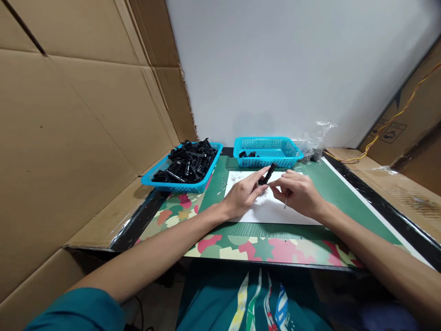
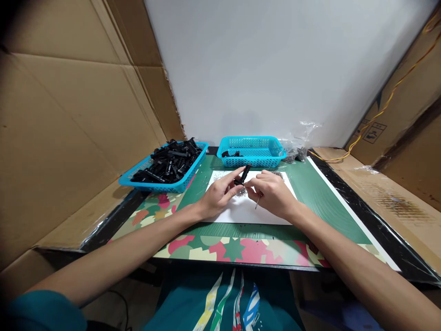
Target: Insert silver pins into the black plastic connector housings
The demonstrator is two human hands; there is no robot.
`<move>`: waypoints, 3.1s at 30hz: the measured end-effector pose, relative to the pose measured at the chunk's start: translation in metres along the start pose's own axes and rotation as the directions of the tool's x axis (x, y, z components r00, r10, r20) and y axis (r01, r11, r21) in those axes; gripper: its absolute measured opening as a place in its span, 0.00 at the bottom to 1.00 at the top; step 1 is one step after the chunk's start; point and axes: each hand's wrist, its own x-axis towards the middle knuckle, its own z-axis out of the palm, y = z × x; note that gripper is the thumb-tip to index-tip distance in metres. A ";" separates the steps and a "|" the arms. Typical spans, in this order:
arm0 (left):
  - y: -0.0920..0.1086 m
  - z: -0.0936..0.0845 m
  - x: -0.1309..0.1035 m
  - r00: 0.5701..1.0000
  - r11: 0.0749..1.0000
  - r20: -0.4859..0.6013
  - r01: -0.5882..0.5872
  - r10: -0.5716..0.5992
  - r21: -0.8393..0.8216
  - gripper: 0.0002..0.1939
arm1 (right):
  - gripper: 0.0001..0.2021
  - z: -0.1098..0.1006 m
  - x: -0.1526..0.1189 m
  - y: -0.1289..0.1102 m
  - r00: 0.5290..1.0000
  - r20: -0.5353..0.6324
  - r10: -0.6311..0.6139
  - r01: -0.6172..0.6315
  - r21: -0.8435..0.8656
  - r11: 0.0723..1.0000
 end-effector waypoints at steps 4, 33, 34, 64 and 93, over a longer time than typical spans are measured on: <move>0.001 0.001 0.000 1.000 1.000 -0.007 -0.002 0.002 -0.003 0.27 | 0.10 -0.001 -0.001 0.000 1.000 0.001 0.017 -0.017 0.025 1.000; 0.023 0.002 0.003 0.913 0.615 0.313 0.408 -0.263 -0.674 0.35 | 0.14 -0.016 0.004 0.001 0.921 0.110 0.374 -0.388 0.345 0.854; 0.024 0.003 0.004 0.908 0.602 0.326 0.419 -0.264 -0.679 0.35 | 0.14 -0.017 0.005 0.001 0.917 0.112 0.383 -0.397 0.356 0.846; 0.020 -0.002 -0.002 0.970 0.967 0.059 0.228 -0.236 0.115 0.11 | 0.27 -0.031 -0.006 0.044 0.773 0.345 0.533 -0.632 0.340 0.696; 0.019 0.007 -0.005 0.983 0.972 0.071 0.152 -0.167 0.177 0.07 | 0.14 -0.013 0.002 0.003 0.747 0.516 0.420 -0.591 0.226 0.774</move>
